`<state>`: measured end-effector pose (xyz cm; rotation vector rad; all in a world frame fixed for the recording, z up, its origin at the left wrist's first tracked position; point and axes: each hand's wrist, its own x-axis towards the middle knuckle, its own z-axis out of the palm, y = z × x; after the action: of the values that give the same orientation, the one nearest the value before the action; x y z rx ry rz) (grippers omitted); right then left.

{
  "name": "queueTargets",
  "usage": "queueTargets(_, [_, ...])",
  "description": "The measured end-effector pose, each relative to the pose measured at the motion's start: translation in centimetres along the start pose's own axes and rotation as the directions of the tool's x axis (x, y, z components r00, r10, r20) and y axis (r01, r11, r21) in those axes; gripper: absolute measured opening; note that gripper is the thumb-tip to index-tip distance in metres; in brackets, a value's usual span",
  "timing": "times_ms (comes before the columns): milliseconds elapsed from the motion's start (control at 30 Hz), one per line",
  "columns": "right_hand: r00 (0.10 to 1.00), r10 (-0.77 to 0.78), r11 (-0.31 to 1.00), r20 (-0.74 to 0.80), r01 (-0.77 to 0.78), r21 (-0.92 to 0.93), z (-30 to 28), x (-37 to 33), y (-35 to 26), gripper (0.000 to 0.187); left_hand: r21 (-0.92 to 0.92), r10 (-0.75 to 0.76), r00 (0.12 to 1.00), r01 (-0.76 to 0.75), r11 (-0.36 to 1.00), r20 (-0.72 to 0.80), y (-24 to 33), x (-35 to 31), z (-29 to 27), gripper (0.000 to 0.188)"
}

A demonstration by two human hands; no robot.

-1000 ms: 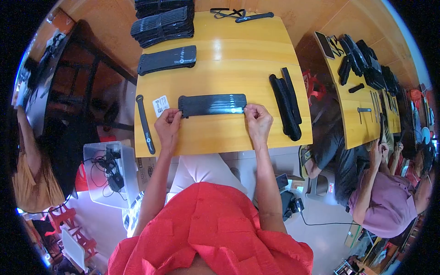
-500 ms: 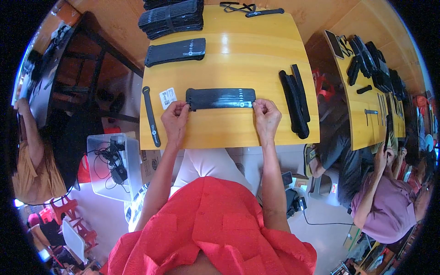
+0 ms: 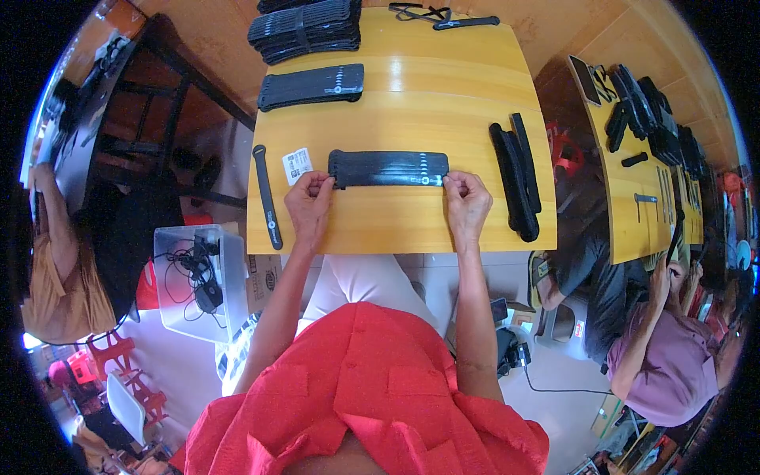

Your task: Manually attaching black straps to fabric panels on a wooden table in a workshop environment.

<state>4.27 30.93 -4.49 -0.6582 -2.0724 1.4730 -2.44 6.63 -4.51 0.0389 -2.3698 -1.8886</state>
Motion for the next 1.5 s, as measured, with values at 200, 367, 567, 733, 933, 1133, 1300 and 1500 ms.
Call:
queueTargets(200, [1.0,-0.008,1.0,-0.003,0.008,-0.011,0.0,0.0,0.0,0.007,0.032,0.017,1.0,-0.017,0.999,-0.005,0.1,0.0,0.0,0.007])
queueTargets(367, [1.0,-0.018,0.999,-0.003,0.018,-0.037,-0.1,0.1,0.3,0.007,0.067,0.031,0.999,-0.03,0.997,-0.008,0.5,0.0,0.1,0.006])
queueTargets(567, [0.998,-0.048,0.998,-0.028,0.047,-0.031,0.1,-0.1,-0.2,0.008,0.094,0.036,0.999,-0.034,0.995,-0.025,1.1,-0.2,0.1,0.007])
queueTargets(733, [0.995,-0.099,0.989,-0.018,0.097,-0.11,0.1,-0.1,-0.7,0.007,0.109,0.085,0.996,-0.081,0.991,-0.038,1.3,-0.2,0.1,0.006])
queueTargets(933, [0.993,-0.113,0.985,-0.019,0.109,-0.135,0.0,-0.2,-1.2,0.007,0.103,0.093,0.995,-0.089,0.991,-0.029,0.8,-0.2,0.1,0.006])
queueTargets(1133, [0.993,-0.115,0.982,-0.02,0.11,-0.155,0.1,-0.4,-1.4,0.007,0.113,0.09,0.995,-0.087,0.99,-0.028,1.1,-0.3,0.1,0.006])
queueTargets(1300, [0.993,-0.122,0.976,-0.012,0.118,-0.181,0.2,-0.4,-1.8,0.007,0.151,0.119,0.993,-0.113,0.982,-0.028,1.3,-0.3,0.0,0.005])
queueTargets(1500, [0.989,-0.143,0.965,-0.025,0.133,-0.226,0.3,0.1,-2.1,0.006,0.233,0.133,0.991,-0.122,0.965,-0.033,1.5,0.1,0.4,0.006])
